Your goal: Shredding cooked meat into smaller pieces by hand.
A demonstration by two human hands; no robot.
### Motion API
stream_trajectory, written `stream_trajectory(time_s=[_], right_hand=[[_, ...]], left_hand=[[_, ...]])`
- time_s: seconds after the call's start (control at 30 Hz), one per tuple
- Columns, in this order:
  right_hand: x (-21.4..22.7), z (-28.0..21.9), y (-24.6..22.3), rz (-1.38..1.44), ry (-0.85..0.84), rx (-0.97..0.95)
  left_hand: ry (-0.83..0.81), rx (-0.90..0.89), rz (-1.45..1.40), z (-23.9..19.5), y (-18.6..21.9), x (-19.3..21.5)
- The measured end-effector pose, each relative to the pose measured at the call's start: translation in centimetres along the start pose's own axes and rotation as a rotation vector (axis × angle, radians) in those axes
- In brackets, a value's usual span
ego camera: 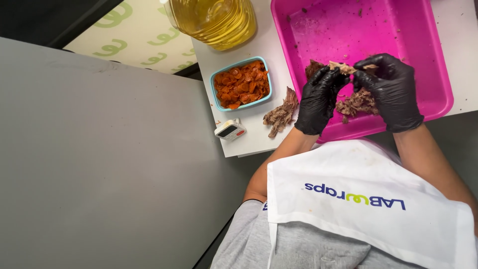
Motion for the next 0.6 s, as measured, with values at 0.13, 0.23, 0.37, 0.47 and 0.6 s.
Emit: stream_trajectory(time_s=[0.13, 0.23, 0.37, 0.47, 0.6], right_hand=[[0.7, -0.4, 0.4, -0.120, 0.088, 0.044], [0.1, -0.7, 0.0, -0.483, 0.119, 0.229], [0.9, -0.7, -0.3, -0.748, 0.057, 0.349], [1.1, -0.5, -0.4, -0.464, -0.070, 0.237], [1.1, -0.4, -0.2, -0.468, -0.095, 0.271]], left_hand=[[0.053, -0.039, 0.024, -0.4, 0.6, -0.7], [0.034, -0.035, 0.076, -0.7, 0.5, -1.3], [-0.065, -0.012, -0.012, -0.9, 1.9, -3.1], [-0.028, 0.015, 0.019, -0.1, 0.8, -1.6], [-0.018, -0.016, 0.059, -0.7, 0.2, -2.4]])
Point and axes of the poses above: each hand's wrist, its own z-axis towards the middle knuckle, its own x-axis out of the back of the hand, y = z × x, the point moved 1 cm from there along z, towards the middle knuckle, and after that the axes turned 9 degrees about z, right-handed, at the moved point
